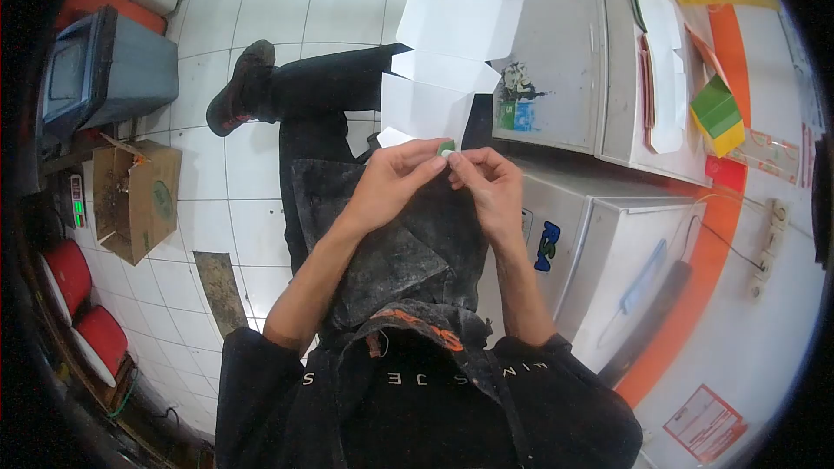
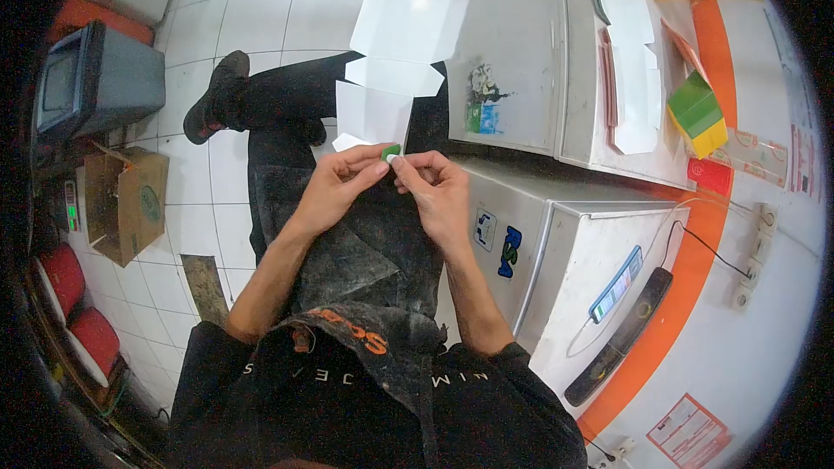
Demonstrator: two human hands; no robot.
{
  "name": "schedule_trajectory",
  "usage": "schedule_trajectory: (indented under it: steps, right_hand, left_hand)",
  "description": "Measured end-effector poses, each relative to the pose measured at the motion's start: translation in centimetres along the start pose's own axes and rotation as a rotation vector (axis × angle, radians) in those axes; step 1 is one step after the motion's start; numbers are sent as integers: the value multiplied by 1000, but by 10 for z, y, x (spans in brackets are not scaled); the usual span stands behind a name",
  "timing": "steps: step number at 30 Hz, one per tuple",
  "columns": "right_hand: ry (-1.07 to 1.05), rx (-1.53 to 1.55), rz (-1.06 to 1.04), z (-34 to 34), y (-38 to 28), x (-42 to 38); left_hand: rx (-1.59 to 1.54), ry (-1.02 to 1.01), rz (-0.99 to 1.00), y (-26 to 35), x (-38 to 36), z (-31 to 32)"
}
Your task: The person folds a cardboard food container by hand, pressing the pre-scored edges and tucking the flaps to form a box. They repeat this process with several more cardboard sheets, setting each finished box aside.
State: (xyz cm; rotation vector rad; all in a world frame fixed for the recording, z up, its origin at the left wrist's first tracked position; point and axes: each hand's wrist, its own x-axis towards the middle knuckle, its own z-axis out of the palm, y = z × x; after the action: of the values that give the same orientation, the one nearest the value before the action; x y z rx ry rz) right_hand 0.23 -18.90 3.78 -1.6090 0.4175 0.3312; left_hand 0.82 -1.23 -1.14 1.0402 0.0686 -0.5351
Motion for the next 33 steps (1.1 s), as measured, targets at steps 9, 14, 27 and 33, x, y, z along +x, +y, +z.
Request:
schedule_trajectory:
  steps: [9,14,27,33]
  right_hand:
    - [15,-52,-47,3,-4,-1]
    - [47,-96,-13,6,-4,-3]
    - [2,-122,-13,4,-2,-1]
    - [-90,-157,-107,0,3,-1]
  left_hand:
    - [-65,-60,-48,-4,-2,-11]
    - [-57,-25,-6,-5,0,-12]
    - [-44,3,-23,-5,-2,-10]
    - [-55,42,32,-2,-1,-13]
